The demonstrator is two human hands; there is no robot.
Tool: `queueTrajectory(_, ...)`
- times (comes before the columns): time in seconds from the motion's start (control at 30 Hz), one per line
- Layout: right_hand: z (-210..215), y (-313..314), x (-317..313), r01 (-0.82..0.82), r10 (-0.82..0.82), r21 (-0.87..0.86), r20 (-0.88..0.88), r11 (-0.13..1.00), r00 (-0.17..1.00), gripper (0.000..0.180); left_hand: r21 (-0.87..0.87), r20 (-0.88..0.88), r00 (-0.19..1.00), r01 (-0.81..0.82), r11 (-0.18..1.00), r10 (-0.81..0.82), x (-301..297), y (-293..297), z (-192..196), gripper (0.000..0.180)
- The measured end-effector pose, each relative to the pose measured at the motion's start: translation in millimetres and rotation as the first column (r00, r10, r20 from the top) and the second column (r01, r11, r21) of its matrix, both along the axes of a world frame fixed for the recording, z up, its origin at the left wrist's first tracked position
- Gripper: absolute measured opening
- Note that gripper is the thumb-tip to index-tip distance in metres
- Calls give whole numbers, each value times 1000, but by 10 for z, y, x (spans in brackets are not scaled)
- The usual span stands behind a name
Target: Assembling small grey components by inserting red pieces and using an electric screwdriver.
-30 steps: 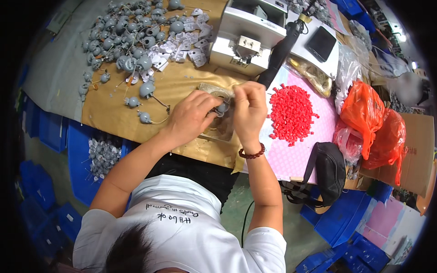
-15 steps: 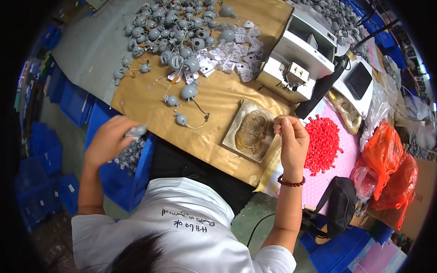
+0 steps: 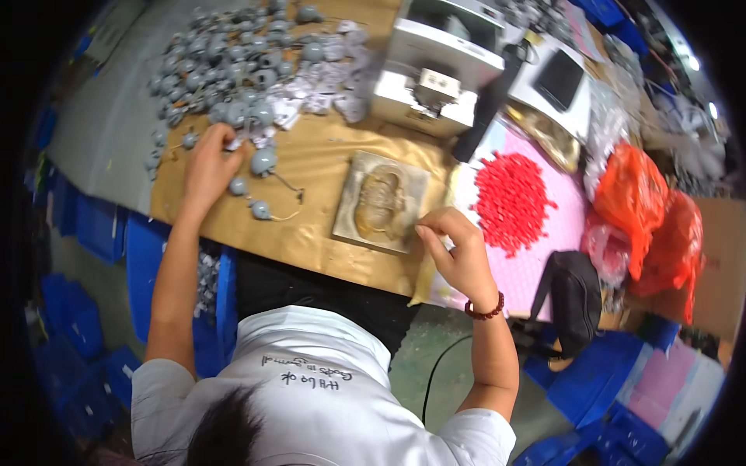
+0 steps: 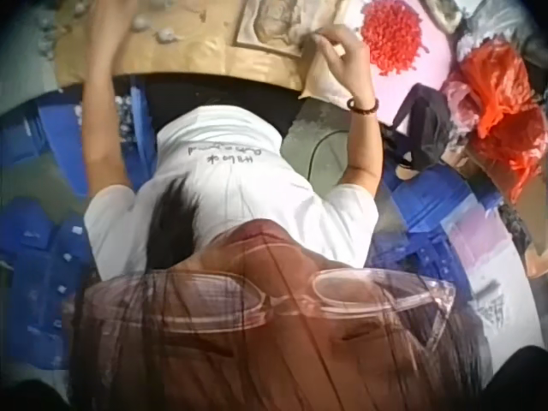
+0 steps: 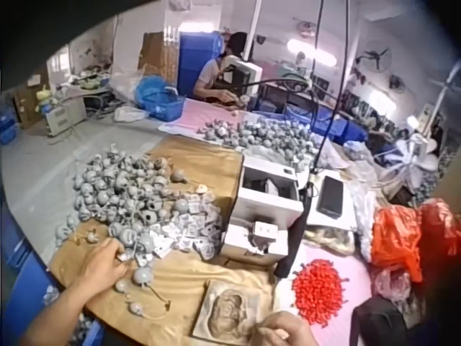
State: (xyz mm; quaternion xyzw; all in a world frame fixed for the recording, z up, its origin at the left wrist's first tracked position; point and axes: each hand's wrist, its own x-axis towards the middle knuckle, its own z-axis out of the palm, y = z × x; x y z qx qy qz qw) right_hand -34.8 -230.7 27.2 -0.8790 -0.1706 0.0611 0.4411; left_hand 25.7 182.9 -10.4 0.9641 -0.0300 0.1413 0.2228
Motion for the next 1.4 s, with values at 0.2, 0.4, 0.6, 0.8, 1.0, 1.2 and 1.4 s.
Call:
queueTrajectory(0.2,26,-602,216,217,-48,-357,427,908,903,7,-241,-10,992,-127,962,128,-45,279,18,22)
queueTrajectory(0.4,-42,-589,338,40,224,-599,360,800,906,17,-436,195,981,74,897,14,-264,-201,573,24)
queueTrajectory(0.6,-120,-586,397,7,339,-712,343,702,876,22,-299,188,742,667,682,-644,-354,-1346,396,21)
queueTrajectory(0.8,-5,-414,389,20,164,-419,398,908,903,22,-217,144,735,677,703,-663,-245,-1674,74,15)
queueTrajectory(1.0,12,202,378,-4,4,-1,352,1000,936,17,-239,187,826,563,791,-531,-282,-1706,53,27)
queueTrajectory(1.2,-271,514,386,-88,187,-193,593,977,783,22,-235,245,840,537,810,-485,-659,-1116,166,29)
queueTrajectory(1.4,-317,534,314,-62,241,-304,596,951,766,24,-151,175,959,248,957,-221,-837,-371,189,30)
